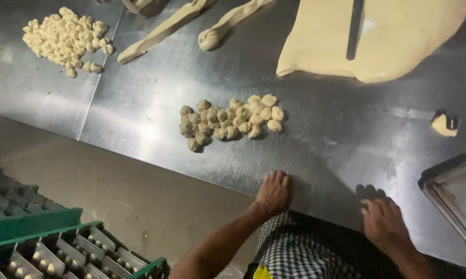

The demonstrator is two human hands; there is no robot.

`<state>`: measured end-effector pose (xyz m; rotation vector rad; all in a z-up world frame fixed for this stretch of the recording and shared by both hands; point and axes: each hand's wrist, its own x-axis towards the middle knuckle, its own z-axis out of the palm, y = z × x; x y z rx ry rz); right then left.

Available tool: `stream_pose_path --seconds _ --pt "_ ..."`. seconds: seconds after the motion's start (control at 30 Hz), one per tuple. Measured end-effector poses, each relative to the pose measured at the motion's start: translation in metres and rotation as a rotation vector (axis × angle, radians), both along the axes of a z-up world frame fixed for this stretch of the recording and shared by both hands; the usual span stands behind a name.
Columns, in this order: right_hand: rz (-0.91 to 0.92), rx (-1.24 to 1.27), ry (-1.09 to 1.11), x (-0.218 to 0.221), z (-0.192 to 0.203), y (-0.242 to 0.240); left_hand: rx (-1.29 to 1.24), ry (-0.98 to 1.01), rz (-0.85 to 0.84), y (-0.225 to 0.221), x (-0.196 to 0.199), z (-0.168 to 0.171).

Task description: The person is shaping small pieces of dough into balls and placing them on a baking tray in a commercial bakery.

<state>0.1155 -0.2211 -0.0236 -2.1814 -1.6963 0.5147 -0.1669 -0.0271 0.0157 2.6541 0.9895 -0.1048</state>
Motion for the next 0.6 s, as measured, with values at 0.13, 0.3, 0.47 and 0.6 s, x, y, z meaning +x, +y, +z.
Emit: stream_pose_path --seconds 0.13,0.3,0.47,0.6 --pt "-0.014 -0.126 -0.209 0.025 0.015 0.037 0.044 -0.073 0.011 0.056 0.021 -0.041" --pt "-0.171 0.13 -0.186 0.029 0.028 0.105 0.11 -0.131 0.128 0.08 0.096 -0.026" --pt "-0.326 0.38 -0.129 -0.007 0.022 0.142 0.153 -0.366 0.205 0.038 0.125 -0.017" --pt "-0.196 0.477 0.028 -0.045 0.013 0.075 0.01 -0.168 0.043 -0.026 0.054 -0.02"
